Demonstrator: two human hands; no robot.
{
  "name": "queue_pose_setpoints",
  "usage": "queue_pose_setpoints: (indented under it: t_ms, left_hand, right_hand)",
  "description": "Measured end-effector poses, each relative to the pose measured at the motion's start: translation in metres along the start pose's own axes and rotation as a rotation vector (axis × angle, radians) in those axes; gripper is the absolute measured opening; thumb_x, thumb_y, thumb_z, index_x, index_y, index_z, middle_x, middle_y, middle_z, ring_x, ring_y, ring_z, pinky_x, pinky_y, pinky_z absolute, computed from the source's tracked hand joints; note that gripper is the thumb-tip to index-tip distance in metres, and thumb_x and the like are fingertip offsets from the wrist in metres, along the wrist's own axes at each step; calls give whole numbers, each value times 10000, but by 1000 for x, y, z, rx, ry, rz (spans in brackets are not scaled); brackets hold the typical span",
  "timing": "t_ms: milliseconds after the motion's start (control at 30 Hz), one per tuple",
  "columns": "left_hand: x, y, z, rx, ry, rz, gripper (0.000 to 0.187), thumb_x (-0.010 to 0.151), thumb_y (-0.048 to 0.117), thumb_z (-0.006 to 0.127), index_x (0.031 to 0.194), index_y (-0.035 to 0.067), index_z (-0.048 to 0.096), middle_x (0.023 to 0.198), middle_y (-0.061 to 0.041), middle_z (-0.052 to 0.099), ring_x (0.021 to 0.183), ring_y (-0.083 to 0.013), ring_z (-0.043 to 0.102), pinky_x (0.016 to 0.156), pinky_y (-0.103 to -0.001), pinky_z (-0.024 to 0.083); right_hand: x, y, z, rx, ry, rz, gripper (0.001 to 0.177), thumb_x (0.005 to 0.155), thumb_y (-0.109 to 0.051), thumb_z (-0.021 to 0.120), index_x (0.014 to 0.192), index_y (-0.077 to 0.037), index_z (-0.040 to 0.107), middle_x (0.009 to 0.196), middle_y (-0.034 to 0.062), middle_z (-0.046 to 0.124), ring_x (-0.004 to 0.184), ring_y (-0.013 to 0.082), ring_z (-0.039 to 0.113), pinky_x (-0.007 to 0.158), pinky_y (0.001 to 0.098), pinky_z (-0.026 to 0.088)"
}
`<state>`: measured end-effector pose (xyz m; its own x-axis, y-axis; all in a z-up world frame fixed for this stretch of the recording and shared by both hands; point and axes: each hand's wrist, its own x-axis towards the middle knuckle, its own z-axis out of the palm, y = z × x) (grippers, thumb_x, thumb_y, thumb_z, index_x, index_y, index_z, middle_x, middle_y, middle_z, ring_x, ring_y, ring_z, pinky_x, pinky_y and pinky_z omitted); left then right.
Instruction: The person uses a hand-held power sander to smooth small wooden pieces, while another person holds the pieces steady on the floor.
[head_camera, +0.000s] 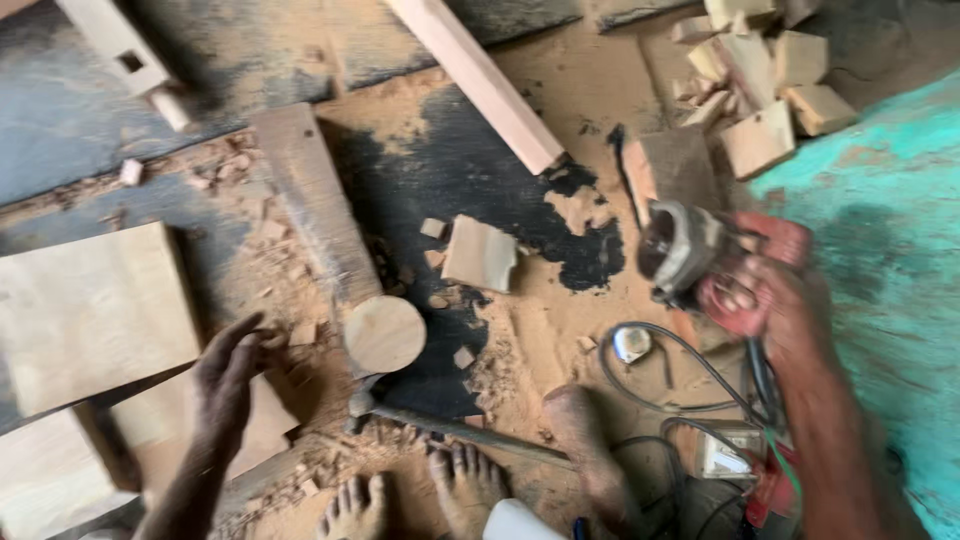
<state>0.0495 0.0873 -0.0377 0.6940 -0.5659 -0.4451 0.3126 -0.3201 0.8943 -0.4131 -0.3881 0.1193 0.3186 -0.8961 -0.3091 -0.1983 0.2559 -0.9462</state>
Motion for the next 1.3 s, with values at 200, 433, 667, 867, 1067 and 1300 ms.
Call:
queue_pose_setpoints:
  t_ms: [200, 433, 667, 867, 1067, 1300]
  left_hand:
    - [-17, 16, 1, 12, 13, 60, 442, 1085, 230, 554, 1460, -2, 567, 1218, -138, 689, 1063, -187, 666, 890, -330, 557]
    - [-48, 47, -12, 281, 158, 15, 449, 1051, 273, 539, 1426, 34, 604, 1180, -130, 739, 1012, -194, 696, 866, -336, 579]
    - [-65, 27, -15, 261, 184, -29, 438, 1045, 297, 531, 1418, 75, 592, 1239, -144, 730, 1040, -208, 708, 871, -363, 608]
    - [-64, 22, 7, 286, 93, -17, 427, 1055, 311, 520, 1428, 115, 588, 1323, -152, 696, 1120, -225, 676, 944, -424, 587]
    - [-64, 44, 43, 271, -36, -90, 481, 1011, 302, 545, 1472, 166, 529, 1392, -146, 637, 1175, -274, 689, 1007, -472, 608]
    - [-50, 68, 110, 1022, -313, 303, 1143, 740, 528, 863, 1586, 159, 188, 1631, -155, 185, 1484, -353, 235, 1210, -590, 267]
  right_hand:
    - [52, 25, -5, -221, 3, -39, 151, 1017, -104, 658, 1031, 39, 612, 765, 32, 571, 622, 121, 529, 582, 299, 449]
    - [94, 66, -18, -38, -23, -240, 26, 1006, 11, 614, 1029, 24, 616, 848, 72, 619, 697, 170, 594, 675, 295, 502]
    - [125, 93, -58, 105, -139, -127, 47, 1021, 20, 543, 975, 30, 537, 893, 84, 580, 788, 183, 628, 785, 289, 570]
    - [113, 87, -40, -111, -37, -240, 121, 1100, -102, 661, 1141, -24, 577, 1021, 124, 649, 856, 213, 637, 830, 344, 563]
    - [69, 93, -47, -1024, 275, -422, 458, 1083, -320, 714, 1262, 80, 581, 1110, 277, 630, 912, 338, 622, 758, 416, 490]
    - [-32, 75, 117, -963, -204, -344, 633, 890, -216, 783, 1433, -61, 498, 1407, 231, 517, 1280, 352, 513, 1042, 499, 454]
